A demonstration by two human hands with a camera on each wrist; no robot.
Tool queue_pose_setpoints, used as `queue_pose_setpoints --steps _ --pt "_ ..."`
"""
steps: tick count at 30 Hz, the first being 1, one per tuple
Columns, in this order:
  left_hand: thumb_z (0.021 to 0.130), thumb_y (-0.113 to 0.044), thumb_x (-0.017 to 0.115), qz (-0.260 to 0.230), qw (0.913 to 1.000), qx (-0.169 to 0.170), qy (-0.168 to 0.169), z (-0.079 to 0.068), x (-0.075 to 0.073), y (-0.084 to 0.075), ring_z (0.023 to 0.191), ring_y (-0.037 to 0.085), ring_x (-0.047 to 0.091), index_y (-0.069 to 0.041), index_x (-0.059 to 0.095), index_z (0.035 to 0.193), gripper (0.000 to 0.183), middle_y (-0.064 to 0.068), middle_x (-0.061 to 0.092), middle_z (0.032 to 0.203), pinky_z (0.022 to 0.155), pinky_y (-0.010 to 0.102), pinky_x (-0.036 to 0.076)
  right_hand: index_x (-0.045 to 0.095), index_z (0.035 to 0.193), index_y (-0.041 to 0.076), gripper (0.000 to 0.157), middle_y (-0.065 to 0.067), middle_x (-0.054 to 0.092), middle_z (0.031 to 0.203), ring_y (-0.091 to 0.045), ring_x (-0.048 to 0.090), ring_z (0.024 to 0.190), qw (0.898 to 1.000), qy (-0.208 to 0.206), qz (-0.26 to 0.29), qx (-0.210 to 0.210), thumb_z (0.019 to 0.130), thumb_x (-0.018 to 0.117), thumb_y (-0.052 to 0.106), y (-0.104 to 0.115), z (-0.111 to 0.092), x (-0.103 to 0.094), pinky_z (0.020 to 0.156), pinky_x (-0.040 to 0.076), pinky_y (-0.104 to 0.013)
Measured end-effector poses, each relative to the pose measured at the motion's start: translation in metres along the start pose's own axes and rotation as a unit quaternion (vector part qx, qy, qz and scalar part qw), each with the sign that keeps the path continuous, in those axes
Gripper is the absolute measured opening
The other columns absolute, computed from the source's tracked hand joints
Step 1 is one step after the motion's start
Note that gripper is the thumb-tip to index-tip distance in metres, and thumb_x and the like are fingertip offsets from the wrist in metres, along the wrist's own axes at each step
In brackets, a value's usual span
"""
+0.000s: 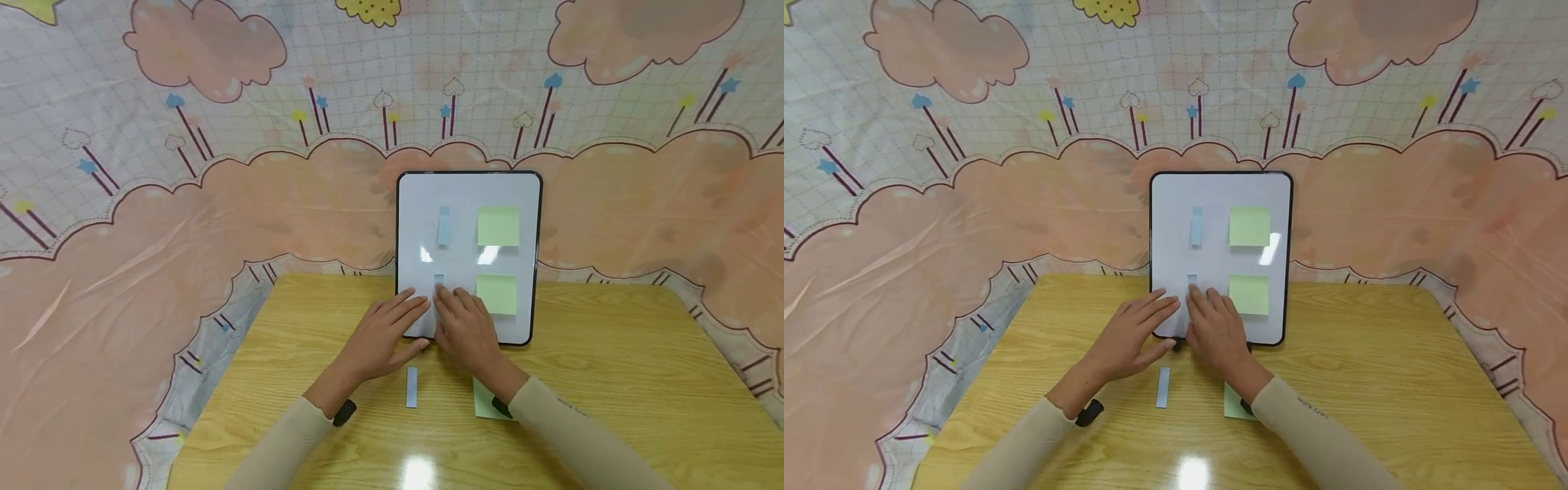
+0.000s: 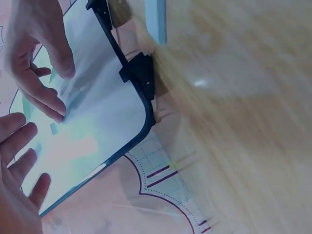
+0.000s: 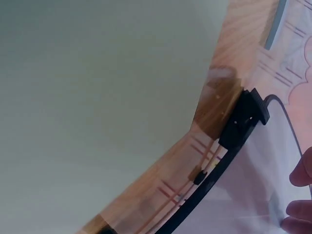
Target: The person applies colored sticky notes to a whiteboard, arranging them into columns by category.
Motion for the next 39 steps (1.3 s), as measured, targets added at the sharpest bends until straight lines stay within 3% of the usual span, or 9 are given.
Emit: queue_pose_setpoints --steps 4,9,15,29,39 --pt "0.104 -0.053 0.038 0.021 0.9996 0.017 -0.002 0.014 0.004 0.002 0.150 0.022 0.027 -0.013 0.044 0.152 0.062 0.000 0.043 0.155 0.111 0.049 0.036 0.068 0.126 0.000 0.048 -0.012 0.059 0.138 -0.034 0.057 0.114 1.000 0.004 0.007 -0.001 0.082 0.070 0.018 0.003 -0.003 0.000 0.090 0.049 -0.047" --pt "0.106 -0.052 0.031 0.027 0.9994 0.011 0.015 0.028 0.015 0.007 0.152 0.022 0.020 -0.014 0.040 0.154 0.062 0.000 0.038 0.159 0.116 0.048 0.029 0.066 0.130 0.000 0.049 -0.012 0.059 0.138 -0.034 0.055 0.115 1.000 0.015 0.011 0.001 0.084 0.070 0.020 0.005 -0.006 0.000 0.093 0.048 -0.048" --pt "0.107 -0.052 0.022 0.021 0.9994 0.006 0.026 0.040 0.024 0.011 0.153 0.020 0.015 -0.014 0.038 0.155 0.063 0.001 0.035 0.160 0.117 0.048 0.026 0.070 0.119 0.001 0.040 -0.012 0.062 0.133 -0.033 0.056 0.114 1.000 0.012 0.015 0.000 0.081 0.071 0.016 0.006 -0.009 0.001 0.093 0.048 -0.047" --pt "0.107 -0.053 0.019 0.055 0.9974 -0.010 0.046 0.049 0.032 0.013 0.154 0.019 0.010 -0.017 0.033 0.157 0.064 -0.003 0.029 0.162 0.118 0.050 0.023 0.070 0.115 -0.001 0.037 -0.015 0.063 0.132 -0.034 0.056 0.112 1.000 0.000 0.018 0.000 0.081 0.065 0.011 0.004 -0.011 -0.003 0.093 0.048 -0.048" --pt "0.106 -0.053 0.029 0.073 0.9959 -0.026 0.047 0.050 0.032 0.014 0.154 0.018 0.007 -0.018 0.034 0.157 0.062 -0.004 0.029 0.162 0.117 0.050 0.026 0.067 0.124 -0.001 0.044 -0.014 0.059 0.138 -0.032 0.055 0.112 1.000 0.020 0.011 0.006 0.082 0.064 0.012 0.002 -0.012 -0.001 0.094 0.047 -0.047"
Point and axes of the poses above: each hand's wrist, its own z-axis towards the middle knuckle, its own x-axis out of the palm, y = z × x, the point moved 5 cm from there along z, towards the middle knuckle
